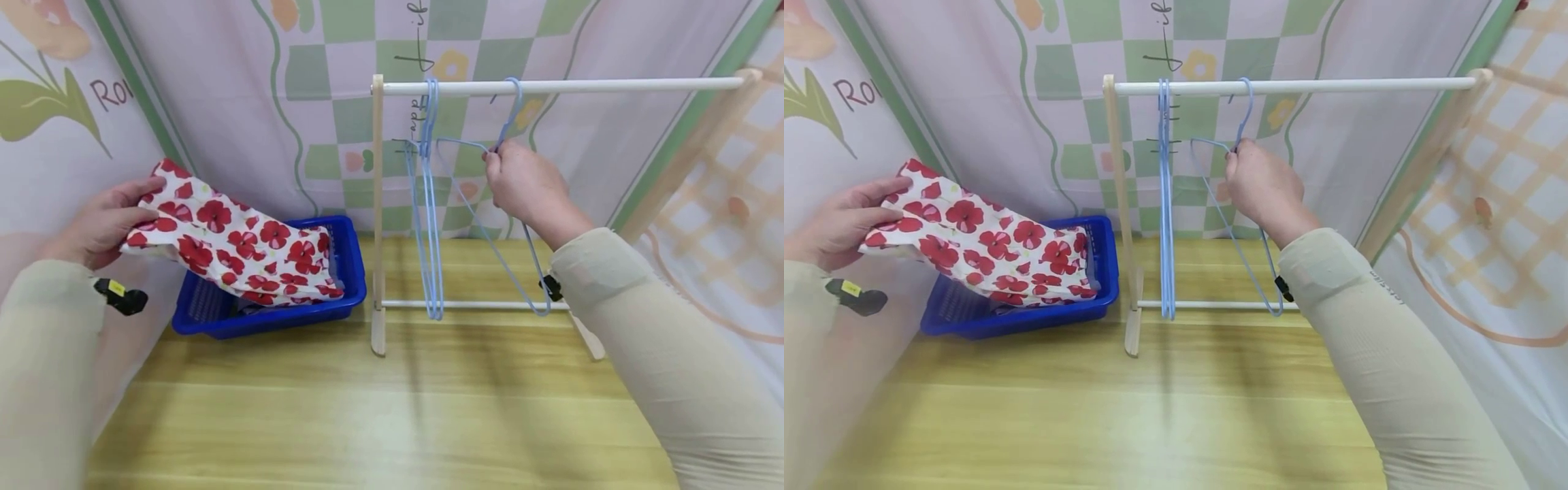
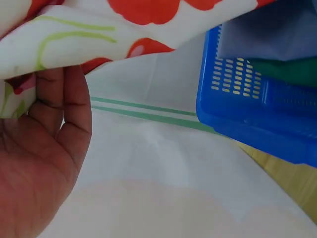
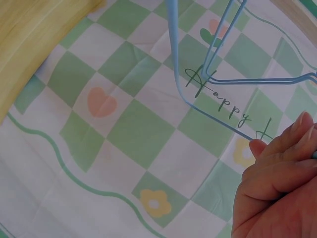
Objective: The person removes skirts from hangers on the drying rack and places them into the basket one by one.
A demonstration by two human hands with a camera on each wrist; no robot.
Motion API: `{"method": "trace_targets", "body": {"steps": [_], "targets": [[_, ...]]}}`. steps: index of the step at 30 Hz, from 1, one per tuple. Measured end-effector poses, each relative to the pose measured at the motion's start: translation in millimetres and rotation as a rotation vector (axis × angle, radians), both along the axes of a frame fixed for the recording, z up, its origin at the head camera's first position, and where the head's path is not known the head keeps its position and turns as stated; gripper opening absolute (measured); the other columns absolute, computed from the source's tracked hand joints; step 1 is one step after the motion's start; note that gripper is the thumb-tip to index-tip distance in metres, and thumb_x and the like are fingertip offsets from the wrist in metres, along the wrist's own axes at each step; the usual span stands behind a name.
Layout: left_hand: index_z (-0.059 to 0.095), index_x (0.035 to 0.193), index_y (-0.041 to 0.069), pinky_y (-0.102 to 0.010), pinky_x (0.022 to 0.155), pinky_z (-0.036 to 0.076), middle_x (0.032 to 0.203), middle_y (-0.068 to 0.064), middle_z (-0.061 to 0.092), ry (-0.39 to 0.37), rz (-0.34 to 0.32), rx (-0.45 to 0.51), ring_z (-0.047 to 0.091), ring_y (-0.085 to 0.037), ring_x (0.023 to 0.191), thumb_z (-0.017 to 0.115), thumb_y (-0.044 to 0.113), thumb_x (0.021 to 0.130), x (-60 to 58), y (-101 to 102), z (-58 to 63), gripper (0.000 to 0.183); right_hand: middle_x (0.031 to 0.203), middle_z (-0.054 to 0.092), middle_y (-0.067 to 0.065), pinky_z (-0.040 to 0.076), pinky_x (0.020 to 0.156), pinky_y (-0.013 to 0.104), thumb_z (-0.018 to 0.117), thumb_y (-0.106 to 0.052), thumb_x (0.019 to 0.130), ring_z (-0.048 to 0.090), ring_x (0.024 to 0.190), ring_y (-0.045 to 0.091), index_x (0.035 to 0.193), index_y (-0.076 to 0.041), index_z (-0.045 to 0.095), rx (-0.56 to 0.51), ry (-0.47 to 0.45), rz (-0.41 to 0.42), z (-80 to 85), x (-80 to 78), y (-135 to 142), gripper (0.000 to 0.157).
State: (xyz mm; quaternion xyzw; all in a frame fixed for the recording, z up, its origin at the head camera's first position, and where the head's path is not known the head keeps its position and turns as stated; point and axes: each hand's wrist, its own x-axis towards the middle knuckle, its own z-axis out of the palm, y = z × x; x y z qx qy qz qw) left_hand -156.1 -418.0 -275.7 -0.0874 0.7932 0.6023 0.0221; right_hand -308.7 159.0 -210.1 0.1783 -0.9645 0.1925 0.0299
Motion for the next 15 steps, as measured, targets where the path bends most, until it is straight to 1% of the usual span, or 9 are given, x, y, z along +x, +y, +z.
{"method": "trace_targets", "body": {"steps": [2,4,6,8,10,12,13,14,15], "targets": [[0.012,0.169,0.023,-0.022,0.080,0.061,0.147,-0.002,0.038,-0.038,-0.013,-0.134,0.064,0.002,0.095,0.051,0.026,0.111,-0.6,4,2.0,0.070,0.092,0.070,0.013,0.046,0.064,0.043,0.023,-0.038,0.113,0.066,0.078,0.028,0.139,-0.002,0.053,0.002,-0.001,0.000,0.2,-0.2,0,0.054],[0.006,0.169,0.019,-0.021,0.080,0.060,0.159,-0.015,0.030,-0.069,-0.033,-0.262,0.062,0.004,0.092,0.047,0.028,0.112,-2.4,10,3.6,0.071,0.092,0.070,0.013,0.046,0.064,0.043,0.023,-0.038,0.113,0.066,0.078,0.028,0.138,-0.002,0.053,0.002,0.001,0.001,0.0,-0.2,0,0.054],[0.002,0.168,0.019,-0.021,0.079,0.060,0.166,-0.028,0.015,-0.097,-0.049,-0.338,0.062,0.002,0.092,0.045,0.026,0.112,-5.3,19,5.2,0.071,0.091,0.069,0.013,0.046,0.064,0.043,0.023,-0.038,0.113,0.066,0.077,0.028,0.138,-0.002,0.054,0.002,0.005,0.004,-0.1,0.0,0,0.054],[0.001,0.168,0.019,-0.022,0.078,0.059,0.167,-0.035,0.010,-0.108,-0.056,-0.387,0.061,-0.003,0.094,0.044,0.023,0.112,-10.1,31,6.0,0.071,0.090,0.069,0.013,0.046,0.064,0.043,0.023,-0.038,0.113,0.066,0.077,0.028,0.139,-0.001,0.053,0.000,0.009,0.006,-0.1,0.3,0,0.054],[0.004,0.169,0.019,-0.024,0.077,0.059,0.167,-0.036,0.012,-0.099,-0.060,-0.423,0.062,-0.012,0.100,0.045,0.019,0.111,-16.2,43,5.2,0.071,0.090,0.070,0.013,0.046,0.064,0.043,0.022,-0.037,0.113,0.066,0.077,0.028,0.139,-0.001,0.053,0.000,0.013,0.006,0.0,0.6,0,0.055],[0.008,0.169,0.019,-0.028,0.078,0.060,0.166,-0.035,0.016,-0.086,-0.058,-0.460,0.062,-0.023,0.106,0.047,0.019,0.109,-22.8,57,3.6,0.071,0.089,0.070,0.013,0.046,0.064,0.043,0.022,-0.037,0.113,0.066,0.077,0.029,0.139,-0.001,0.054,0.003,0.015,0.005,0.2,0.7,0,0.055],[0.009,0.169,0.018,-0.032,0.081,0.060,0.167,-0.034,0.017,-0.078,-0.063,-0.472,0.060,-0.029,0.111,0.047,0.019,0.109,-26.3,63,2.5,0.071,0.089,0.070,0.013,0.046,0.064,0.043,0.022,-0.037,0.113,0.066,0.077,0.029,0.139,-0.001,0.054,0.004,0.014,0.003,0.3,0.8,0,0.055],[0.010,0.169,0.018,-0.039,0.088,0.060,0.168,-0.033,0.017,-0.071,-0.071,-0.485,0.059,-0.035,0.118,0.048,0.019,0.109,-29.5,70,1.6,0.071,0.089,0.070,0.013,0.046,0.065,0.043,0.022,-0.037,0.113,0.066,0.078,0.029,0.139,-0.001,0.054,0.005,0.014,0.003,0.4,0.8,-1,0.055],[0.010,0.169,0.018,-0.046,0.096,0.058,0.169,-0.031,0.015,-0.067,-0.079,-0.496,0.054,-0.041,0.128,0.048,0.020,0.109,-32.5,76,0.7,0.071,0.090,0.070,0.013,0.046,0.065,0.043,0.022,-0.037,0.113,0.066,0.078,0.029,0.139,-0.001,0.054,0.006,0.013,0.002,0.5,0.8,-1,0.055]]}}
